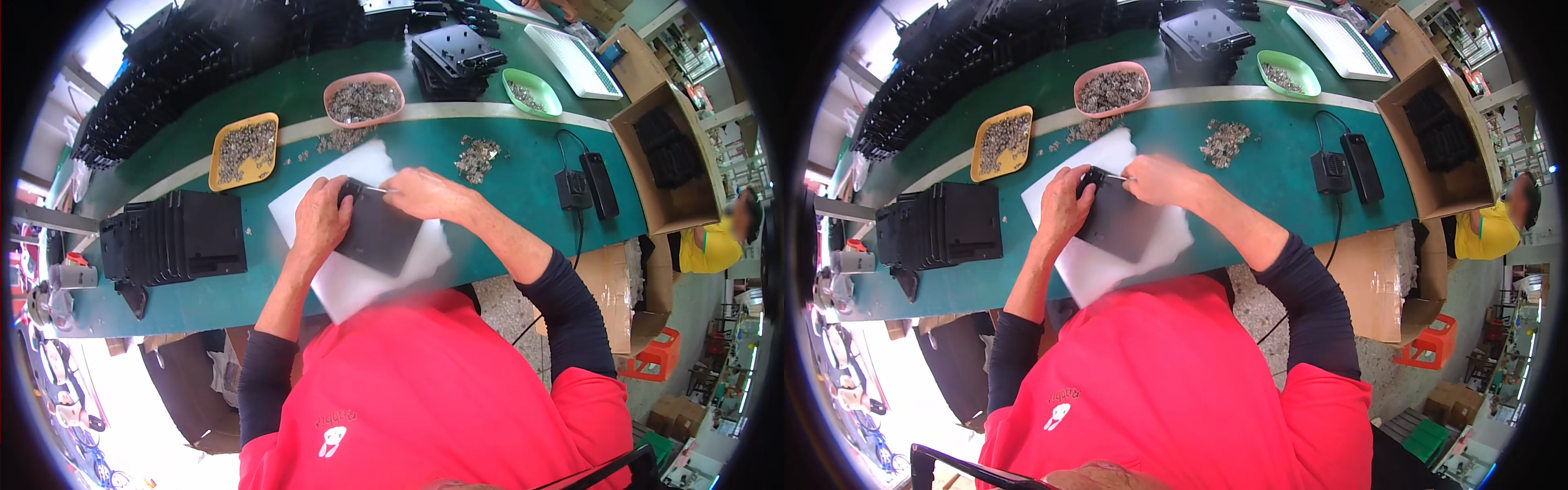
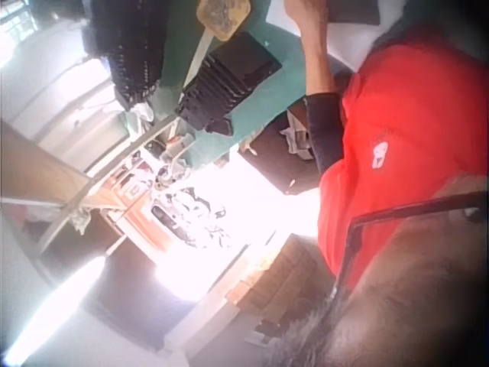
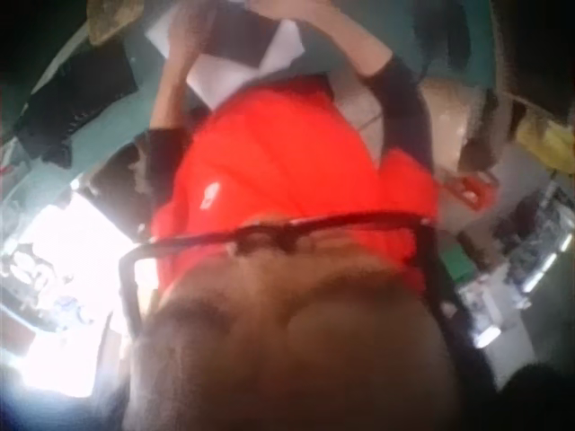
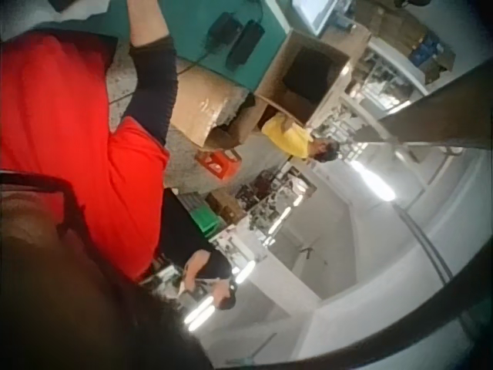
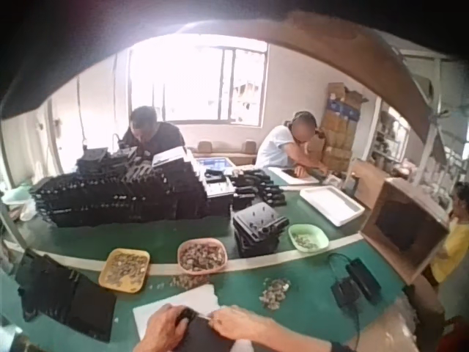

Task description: The person uses a small screwdriver to remove screws from black rectangular electronic casings. They place the removed screws into a yellow tray and stack the opened casings on the table. The person repeats this process for multiple units, working at a green table in a workshop environment.

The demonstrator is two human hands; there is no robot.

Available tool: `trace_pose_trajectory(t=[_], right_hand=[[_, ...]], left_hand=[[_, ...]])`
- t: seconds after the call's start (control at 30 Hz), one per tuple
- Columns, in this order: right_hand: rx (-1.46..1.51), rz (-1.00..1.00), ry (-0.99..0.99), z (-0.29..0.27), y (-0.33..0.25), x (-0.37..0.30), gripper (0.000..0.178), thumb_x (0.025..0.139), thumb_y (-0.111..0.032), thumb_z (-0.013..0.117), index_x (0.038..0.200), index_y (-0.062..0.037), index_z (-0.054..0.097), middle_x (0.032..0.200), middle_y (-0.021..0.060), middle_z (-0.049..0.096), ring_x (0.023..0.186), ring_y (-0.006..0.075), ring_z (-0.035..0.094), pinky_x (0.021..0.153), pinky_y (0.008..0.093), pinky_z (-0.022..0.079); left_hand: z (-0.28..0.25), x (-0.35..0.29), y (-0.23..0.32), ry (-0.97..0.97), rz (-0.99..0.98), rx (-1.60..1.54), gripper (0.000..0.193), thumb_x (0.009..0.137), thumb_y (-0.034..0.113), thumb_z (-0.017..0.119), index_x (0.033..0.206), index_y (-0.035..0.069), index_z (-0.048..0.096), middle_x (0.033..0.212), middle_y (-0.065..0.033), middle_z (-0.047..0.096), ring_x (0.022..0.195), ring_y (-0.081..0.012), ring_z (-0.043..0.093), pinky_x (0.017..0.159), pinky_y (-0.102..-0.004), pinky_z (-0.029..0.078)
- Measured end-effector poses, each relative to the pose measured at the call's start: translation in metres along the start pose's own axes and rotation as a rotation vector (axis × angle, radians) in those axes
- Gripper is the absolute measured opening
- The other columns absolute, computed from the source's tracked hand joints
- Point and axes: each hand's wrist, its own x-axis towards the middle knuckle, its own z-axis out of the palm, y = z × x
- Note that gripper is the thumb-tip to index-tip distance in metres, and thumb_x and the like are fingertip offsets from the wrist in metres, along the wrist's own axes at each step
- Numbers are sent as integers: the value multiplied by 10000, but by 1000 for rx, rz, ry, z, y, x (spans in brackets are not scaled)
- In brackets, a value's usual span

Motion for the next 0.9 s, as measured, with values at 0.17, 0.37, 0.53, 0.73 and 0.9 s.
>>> trace_pose_trajectory(t=[0.17,0.37,0.53,0.73,0.9], right_hand=[[285,151,-31,4,5,-9,326,898,-259,531,953,33,664,761,191,657,641,304,625,639,400,500],[379,15,95,9,25,0,301,897,-237,514,899,28,658,808,193,673,700,354,647,667,404,517],[294,-8,491,-5,58,32,198,910,-178,543,888,-20,661,621,101,598,514,229,595,507,348,476],[-15,151,352,-27,81,29,186,822,-177,634,887,-5,665,859,224,668,857,426,640,759,462,520],[-48,43,393,-19,74,41,178,801,-166,658,874,-4,660,859,225,664,858,424,637,769,460,517]], left_hand=[[-9,11,1,-192,76,-26,327,806,95,658,1131,71,683,911,-159,620,852,-334,619,785,-402,489],[-20,49,-20,-157,-70,-7,230,843,128,631,1041,20,673,973,-199,621,898,-374,641,791,-453,509],[-4,74,-36,82,-103,264,241,832,122,675,1048,16,651,969,-190,622,888,-369,631,774,-449,493],[7,79,-49,134,-106,289,184,830,129,675,970,11,659,902,-187,642,848,-357,640,761,-453,496],[9,79,-55,136,-107,198,126,853,100,624,944,14,635,930,-190,637,858,-385,634,740,-468,506]])
